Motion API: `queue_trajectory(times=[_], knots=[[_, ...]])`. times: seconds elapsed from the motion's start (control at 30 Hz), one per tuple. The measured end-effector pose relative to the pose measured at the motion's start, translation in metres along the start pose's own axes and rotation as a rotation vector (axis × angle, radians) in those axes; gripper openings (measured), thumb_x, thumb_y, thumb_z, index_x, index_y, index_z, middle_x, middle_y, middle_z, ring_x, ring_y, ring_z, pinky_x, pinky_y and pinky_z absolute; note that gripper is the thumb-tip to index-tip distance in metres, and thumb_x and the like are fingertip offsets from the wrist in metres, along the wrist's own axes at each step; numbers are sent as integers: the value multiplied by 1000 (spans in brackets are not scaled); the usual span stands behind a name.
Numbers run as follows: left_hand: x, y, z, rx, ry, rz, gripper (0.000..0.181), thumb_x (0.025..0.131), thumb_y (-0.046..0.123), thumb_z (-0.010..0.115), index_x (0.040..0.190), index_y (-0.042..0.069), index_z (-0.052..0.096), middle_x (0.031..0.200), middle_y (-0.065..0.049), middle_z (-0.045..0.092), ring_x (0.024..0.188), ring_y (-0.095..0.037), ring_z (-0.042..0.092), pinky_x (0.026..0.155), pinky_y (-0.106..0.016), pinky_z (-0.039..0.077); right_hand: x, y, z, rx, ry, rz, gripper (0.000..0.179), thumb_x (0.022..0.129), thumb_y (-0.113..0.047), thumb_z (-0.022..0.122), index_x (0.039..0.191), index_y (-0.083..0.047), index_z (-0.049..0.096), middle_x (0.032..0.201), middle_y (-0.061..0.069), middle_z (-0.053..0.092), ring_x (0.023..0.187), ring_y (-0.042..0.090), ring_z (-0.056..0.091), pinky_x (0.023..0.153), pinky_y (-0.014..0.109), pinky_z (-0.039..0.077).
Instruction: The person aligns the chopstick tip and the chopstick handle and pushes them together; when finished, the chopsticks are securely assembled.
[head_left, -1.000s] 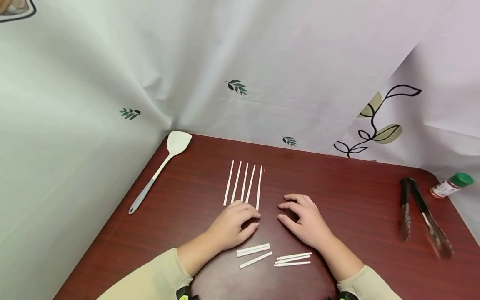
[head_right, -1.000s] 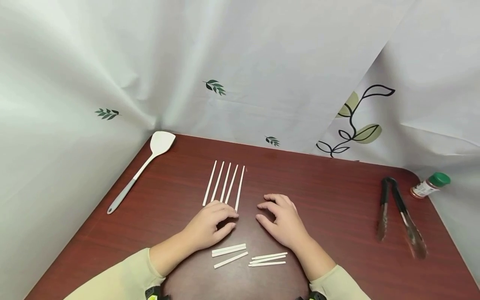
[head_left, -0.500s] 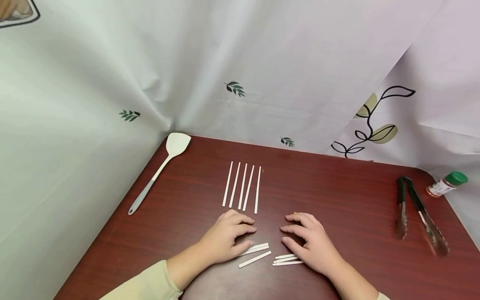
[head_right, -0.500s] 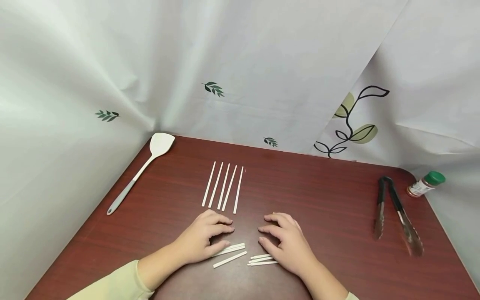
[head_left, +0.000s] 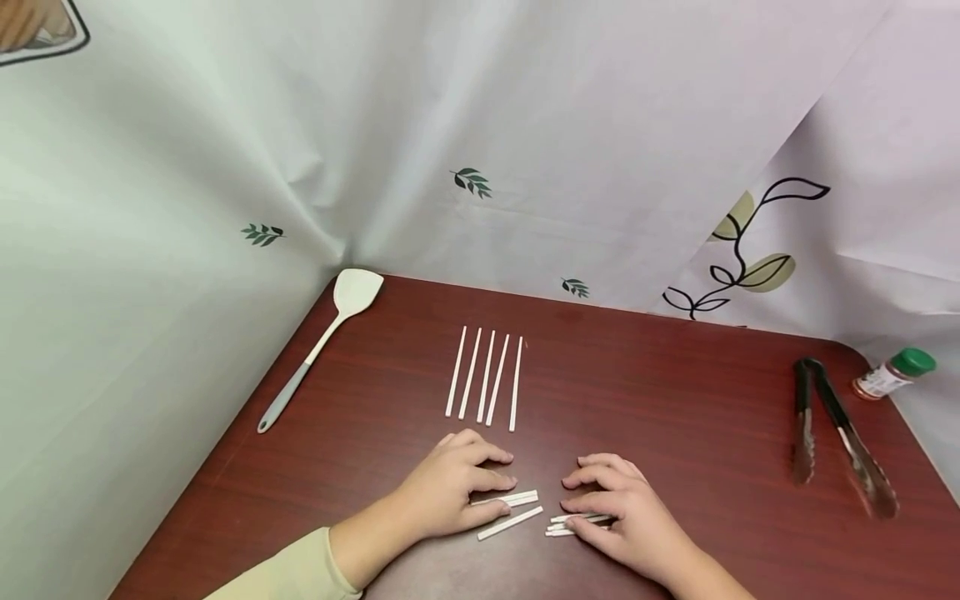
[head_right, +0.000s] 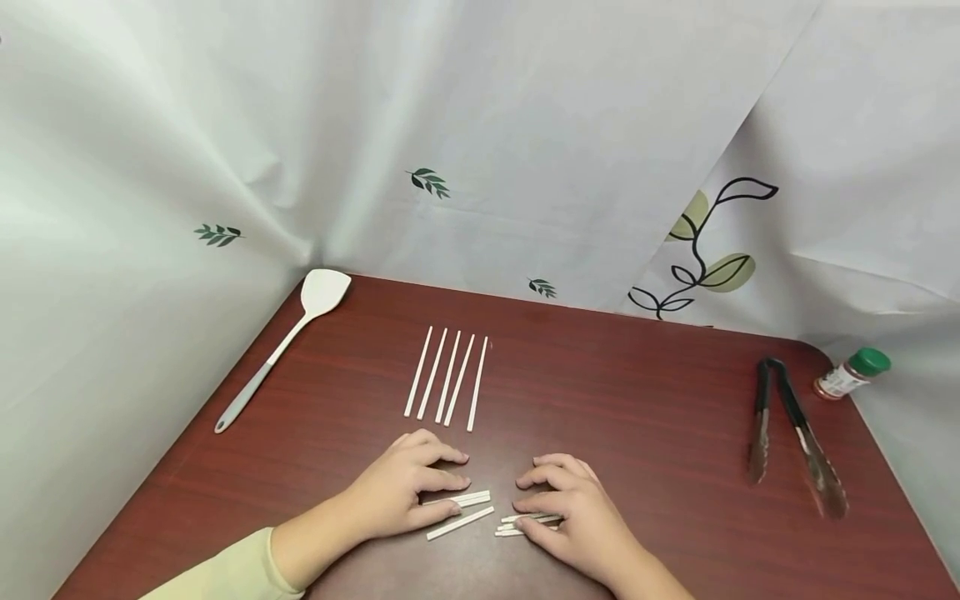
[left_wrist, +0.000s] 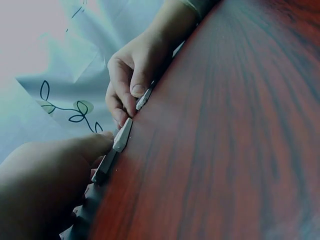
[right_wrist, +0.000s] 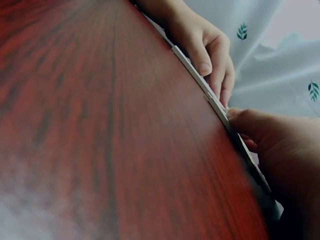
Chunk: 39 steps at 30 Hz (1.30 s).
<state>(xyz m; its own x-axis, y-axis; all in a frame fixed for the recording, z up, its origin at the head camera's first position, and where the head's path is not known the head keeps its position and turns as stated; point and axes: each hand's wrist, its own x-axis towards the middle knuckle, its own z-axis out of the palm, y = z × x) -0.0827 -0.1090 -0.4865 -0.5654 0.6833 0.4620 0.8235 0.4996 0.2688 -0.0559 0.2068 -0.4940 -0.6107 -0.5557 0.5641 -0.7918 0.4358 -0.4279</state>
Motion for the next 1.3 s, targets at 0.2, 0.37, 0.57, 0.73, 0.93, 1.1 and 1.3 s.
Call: queue_trajectory(times=[0.2, 0.37, 0.57, 0.73, 0.93, 1.1, 1.3], knots=[[1, 1, 0, 18, -2, 35, 18, 90, 41, 84, 105, 31, 87, 122, 9, 74, 107, -11, 62, 86, -33, 50, -1, 0, 1, 10, -22, -11, 7, 92, -37, 86, 97, -33, 84, 117, -13, 72, 121, 27, 61, 115, 30, 29], [2, 3, 0, 12, -2, 59, 15, 90, 38, 85, 101, 28, 87, 118, 14, 77, 100, -8, 62, 84, -30, 48, 0, -1, 0, 31, -31, -8, 18, 83, -30, 93, 97, -36, 83, 119, -13, 72, 122, 27, 60, 114, 32, 30], [2, 8, 2, -83, -16, -42, 17, 88, 33, 88, 103, 26, 87, 115, 19, 77, 100, -5, 60, 87, -28, 48, 0, -1, 1, 34, -23, 12, 27, 76, -25, 97, 95, -38, 81, 117, -15, 72, 121, 25, 61, 111, 33, 30], [1, 11, 4, -200, -7, -160, 14, 85, 28, 91, 97, 26, 86, 111, 20, 77, 100, -3, 59, 93, -31, 47, 0, -1, 2, 28, -30, 34, 31, 77, -25, 96, 95, -40, 76, 117, -16, 71, 120, 23, 61, 109, 35, 32], [2, 13, 6, -255, 30, -189, 14, 83, 24, 92, 90, 26, 80, 104, 21, 75, 99, -3, 59, 91, -31, 46, 0, -1, 3, 36, -22, 39, 25, 85, -24, 90, 98, -38, 74, 115, -18, 71, 120, 23, 62, 110, 31, 30], [1, 12, 6, -236, 26, -200, 11, 88, 26, 87, 94, 27, 77, 102, 22, 73, 99, -3, 58, 92, -33, 46, 3, -1, 4, 51, 13, 67, 6, 99, -27, 78, 102, -30, 74, 108, -19, 70, 115, 21, 65, 107, 28, 35], [1, 12, 6, -209, 67, -137, 5, 94, 28, 81, 98, 27, 78, 96, 20, 73, 94, -3, 61, 88, -31, 49, 3, -2, 3, 54, 62, 81, 25, 93, -9, 81, 106, -28, 72, 105, -17, 66, 97, 7, 62, 90, 22, 43]])
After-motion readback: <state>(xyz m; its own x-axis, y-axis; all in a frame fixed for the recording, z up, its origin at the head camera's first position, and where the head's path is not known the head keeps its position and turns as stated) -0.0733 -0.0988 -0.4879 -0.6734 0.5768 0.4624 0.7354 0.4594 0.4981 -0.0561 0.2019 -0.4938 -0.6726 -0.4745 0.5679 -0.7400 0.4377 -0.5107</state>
